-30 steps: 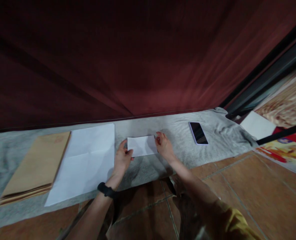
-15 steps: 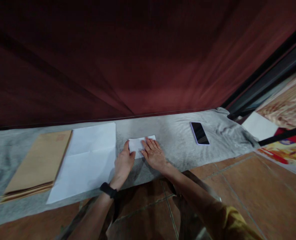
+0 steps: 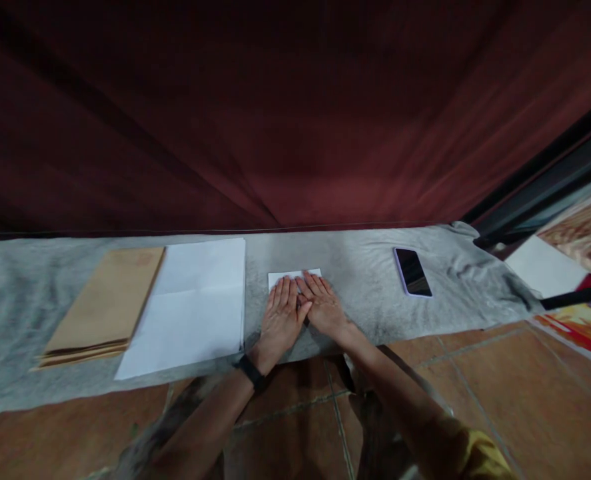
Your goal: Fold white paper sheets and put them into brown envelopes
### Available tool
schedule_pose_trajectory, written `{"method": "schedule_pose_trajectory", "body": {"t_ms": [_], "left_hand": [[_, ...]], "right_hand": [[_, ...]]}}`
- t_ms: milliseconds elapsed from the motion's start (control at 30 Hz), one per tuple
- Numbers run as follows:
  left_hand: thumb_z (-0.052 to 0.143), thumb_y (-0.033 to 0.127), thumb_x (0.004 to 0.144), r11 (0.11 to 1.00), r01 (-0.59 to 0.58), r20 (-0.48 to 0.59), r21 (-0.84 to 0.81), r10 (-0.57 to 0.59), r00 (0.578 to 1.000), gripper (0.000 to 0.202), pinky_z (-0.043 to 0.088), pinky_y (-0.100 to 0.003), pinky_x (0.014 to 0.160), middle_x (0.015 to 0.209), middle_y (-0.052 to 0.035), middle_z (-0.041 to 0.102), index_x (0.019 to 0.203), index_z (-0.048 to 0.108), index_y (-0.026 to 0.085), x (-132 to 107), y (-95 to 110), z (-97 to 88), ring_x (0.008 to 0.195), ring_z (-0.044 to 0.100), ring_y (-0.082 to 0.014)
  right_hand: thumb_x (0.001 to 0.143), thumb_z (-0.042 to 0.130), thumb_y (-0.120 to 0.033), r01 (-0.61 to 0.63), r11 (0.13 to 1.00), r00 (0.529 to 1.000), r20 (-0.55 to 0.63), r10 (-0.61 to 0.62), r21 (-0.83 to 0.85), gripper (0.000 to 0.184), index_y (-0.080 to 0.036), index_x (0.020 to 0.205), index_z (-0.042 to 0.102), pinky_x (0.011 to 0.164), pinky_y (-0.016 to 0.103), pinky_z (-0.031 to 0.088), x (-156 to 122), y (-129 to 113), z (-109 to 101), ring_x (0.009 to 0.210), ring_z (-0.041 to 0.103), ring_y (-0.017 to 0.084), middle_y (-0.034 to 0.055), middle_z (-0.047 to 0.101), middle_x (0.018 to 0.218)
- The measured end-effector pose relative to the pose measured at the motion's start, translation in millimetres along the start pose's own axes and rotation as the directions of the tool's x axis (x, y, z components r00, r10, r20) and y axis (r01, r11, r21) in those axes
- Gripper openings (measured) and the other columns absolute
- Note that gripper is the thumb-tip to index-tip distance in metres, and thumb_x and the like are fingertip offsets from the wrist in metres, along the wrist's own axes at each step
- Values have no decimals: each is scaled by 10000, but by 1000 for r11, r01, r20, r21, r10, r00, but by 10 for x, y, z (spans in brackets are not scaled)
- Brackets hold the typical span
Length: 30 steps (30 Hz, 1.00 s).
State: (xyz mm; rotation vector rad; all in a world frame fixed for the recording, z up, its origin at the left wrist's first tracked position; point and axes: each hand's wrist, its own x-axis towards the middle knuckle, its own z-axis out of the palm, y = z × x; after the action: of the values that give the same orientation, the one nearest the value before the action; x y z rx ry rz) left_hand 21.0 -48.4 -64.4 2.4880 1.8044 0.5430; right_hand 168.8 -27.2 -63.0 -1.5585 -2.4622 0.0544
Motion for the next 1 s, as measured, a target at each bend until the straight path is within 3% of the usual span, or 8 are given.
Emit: {"method": "schedule_pose_trajectory", "body": {"t_ms": [167, 467, 667, 1000], "left_hand": [[293, 459, 1032, 995, 82, -17, 57, -81, 997, 682, 281, -506, 1229, 1606, -245, 334, 1527, 339, -9, -23, 13, -7, 1528, 258, -312], [350, 471, 1005, 975, 194, 7, 108, -196, 981, 732, 251, -491, 1239, 1612, -254, 312, 1533, 316, -35, 43, -118, -21, 1536, 233, -319], [353, 568, 984, 975, 206, -3, 87, -206, 978, 794, 268, -512, 1225, 1605, -238, 341, 1549, 319, 11, 27, -161, -36, 1526, 268, -322], [380, 527, 988, 982, 179, -22, 64, -178, 984, 763, 280, -526, 1221, 1604, -234, 342, 1554, 311, 21, -5, -211, -48, 1525, 271, -324]], "right_hand": [[1061, 346, -304, -72, 997, 997, -5, 72, -2, 517, -189, 1564, 372, 1246, 461, 219, 1, 58, 7, 1526, 278, 243, 87, 301, 1643], [1067, 323, -453, -133, 990, 991, -33, 132, -36, 578, -178, 1575, 350, 1232, 477, 218, -28, 173, 48, 1514, 299, 270, 102, 299, 1644], [1069, 328, -427, -159, 984, 986, -63, 155, -78, 559, -184, 1571, 361, 1219, 493, 237, -35, 308, 58, 1500, 316, 287, 105, 332, 1632], [1062, 320, -481, -149, 987, 989, -28, 148, -67, 598, -177, 1576, 349, 1208, 534, 263, -101, 513, -42, 1506, 303, 311, 133, 306, 1641]]}}
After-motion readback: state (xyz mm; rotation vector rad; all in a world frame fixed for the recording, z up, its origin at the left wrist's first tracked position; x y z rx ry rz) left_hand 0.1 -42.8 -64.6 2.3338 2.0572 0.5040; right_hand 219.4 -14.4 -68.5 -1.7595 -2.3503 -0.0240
